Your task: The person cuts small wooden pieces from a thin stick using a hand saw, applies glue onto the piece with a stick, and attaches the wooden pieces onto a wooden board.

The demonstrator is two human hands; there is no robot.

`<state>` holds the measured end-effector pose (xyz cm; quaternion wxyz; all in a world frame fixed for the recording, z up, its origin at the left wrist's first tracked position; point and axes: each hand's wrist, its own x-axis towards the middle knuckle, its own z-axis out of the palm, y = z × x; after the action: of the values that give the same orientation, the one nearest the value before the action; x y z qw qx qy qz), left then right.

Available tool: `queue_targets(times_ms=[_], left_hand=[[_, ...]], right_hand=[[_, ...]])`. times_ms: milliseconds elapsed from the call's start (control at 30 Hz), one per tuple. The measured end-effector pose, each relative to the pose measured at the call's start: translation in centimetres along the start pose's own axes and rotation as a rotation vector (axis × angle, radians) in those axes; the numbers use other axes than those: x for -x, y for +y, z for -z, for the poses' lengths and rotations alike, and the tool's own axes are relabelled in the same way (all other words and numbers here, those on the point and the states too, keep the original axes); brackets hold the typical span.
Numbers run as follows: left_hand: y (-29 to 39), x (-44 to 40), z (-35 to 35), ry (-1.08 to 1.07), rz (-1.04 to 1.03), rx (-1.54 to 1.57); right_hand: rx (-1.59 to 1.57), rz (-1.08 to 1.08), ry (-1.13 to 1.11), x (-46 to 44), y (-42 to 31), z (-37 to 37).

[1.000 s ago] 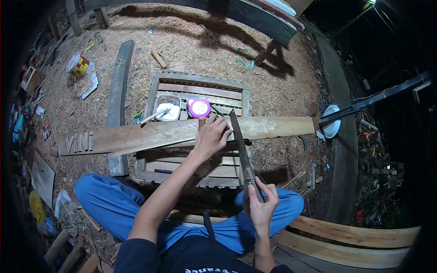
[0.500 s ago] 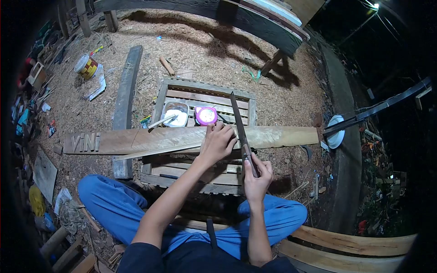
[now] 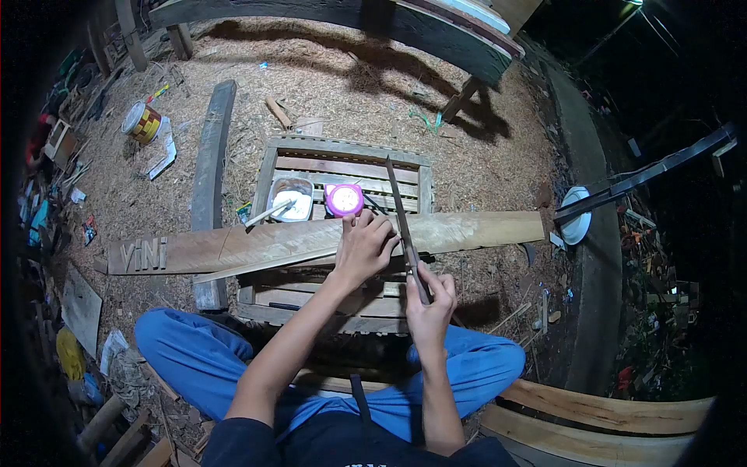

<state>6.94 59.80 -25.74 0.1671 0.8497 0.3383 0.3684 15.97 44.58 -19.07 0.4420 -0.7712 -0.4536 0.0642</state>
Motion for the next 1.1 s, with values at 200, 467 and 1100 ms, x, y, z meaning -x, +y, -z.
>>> queue_targets(times_ms=[200, 467, 1100], left_hand=[[0.0, -0.2, 0.1, -0.025, 0.022, 0.004], [0.2, 0.0, 0.3, -0.029, -0.021, 0.015], [-0.3, -0.1, 0.0, 0.021, -0.053, 0.001]], right_hand=[[-0.019, -0.173, -0.037, 6.2, -0.2, 7.0], [-0.081, 0.005, 0.134, 3.1, -2.5, 5.0], [0.005, 0.011, 0.038, -1.4, 0.3, -0.8]])
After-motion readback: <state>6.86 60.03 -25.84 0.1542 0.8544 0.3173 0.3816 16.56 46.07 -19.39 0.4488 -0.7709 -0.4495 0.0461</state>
